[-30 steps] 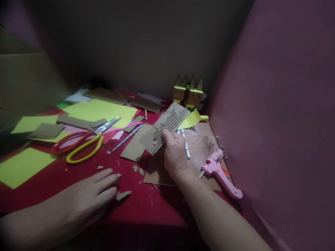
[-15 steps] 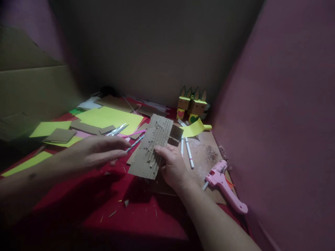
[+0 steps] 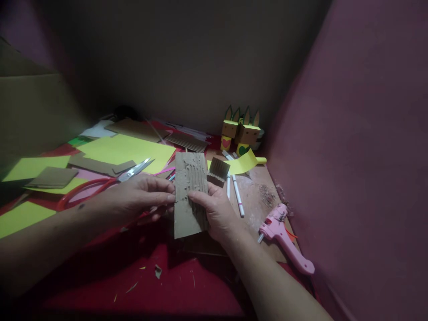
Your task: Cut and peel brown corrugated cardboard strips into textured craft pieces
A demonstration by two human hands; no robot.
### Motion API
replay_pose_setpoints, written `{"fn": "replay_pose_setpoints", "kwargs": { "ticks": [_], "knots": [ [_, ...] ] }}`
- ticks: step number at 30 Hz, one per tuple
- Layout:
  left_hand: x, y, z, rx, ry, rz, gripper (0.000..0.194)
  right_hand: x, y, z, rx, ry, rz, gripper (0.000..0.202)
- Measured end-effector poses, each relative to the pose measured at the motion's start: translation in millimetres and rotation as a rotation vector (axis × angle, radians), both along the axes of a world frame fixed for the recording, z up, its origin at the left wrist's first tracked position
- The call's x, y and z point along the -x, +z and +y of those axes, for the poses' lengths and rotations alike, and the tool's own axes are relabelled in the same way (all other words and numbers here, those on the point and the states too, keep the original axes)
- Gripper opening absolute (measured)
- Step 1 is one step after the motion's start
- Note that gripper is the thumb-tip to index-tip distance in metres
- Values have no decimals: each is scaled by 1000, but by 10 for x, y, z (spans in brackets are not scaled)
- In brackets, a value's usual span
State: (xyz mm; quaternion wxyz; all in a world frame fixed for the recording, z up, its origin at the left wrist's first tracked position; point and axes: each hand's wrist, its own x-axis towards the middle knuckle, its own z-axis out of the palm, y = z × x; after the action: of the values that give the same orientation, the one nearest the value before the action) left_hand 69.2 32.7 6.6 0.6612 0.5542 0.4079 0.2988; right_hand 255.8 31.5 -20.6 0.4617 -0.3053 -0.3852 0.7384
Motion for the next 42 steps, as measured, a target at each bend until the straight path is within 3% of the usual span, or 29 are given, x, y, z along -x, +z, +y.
{"fn": "replay_pose_setpoints", "kwargs": {
  "ticks": [10, 20, 32, 36, 41, 42],
  "knots": [
    [-17, -32, -53, 71, 83, -107, 13, -8, 14, -21, 15, 27, -92, 35],
    [-3, -36, -56, 103, -34, -271, 15, -9, 55, -14, 72, 60, -83, 33],
    [-2, 5, -95, 108, -37, -271, 12, -4, 63, -27, 62, 86, -77, 31],
    [-10, -13, -92, 105, -28, -284, 12, 7, 53, -21, 49, 40, -83, 38],
    [8, -57, -74, 98, -22, -264, 13, 19, 28, -42, -114, -107, -84, 78],
    [12, -57, -74, 95, -22, -254, 14, 19, 25, -53, -161, -118, -109, 78]
  ]
}}
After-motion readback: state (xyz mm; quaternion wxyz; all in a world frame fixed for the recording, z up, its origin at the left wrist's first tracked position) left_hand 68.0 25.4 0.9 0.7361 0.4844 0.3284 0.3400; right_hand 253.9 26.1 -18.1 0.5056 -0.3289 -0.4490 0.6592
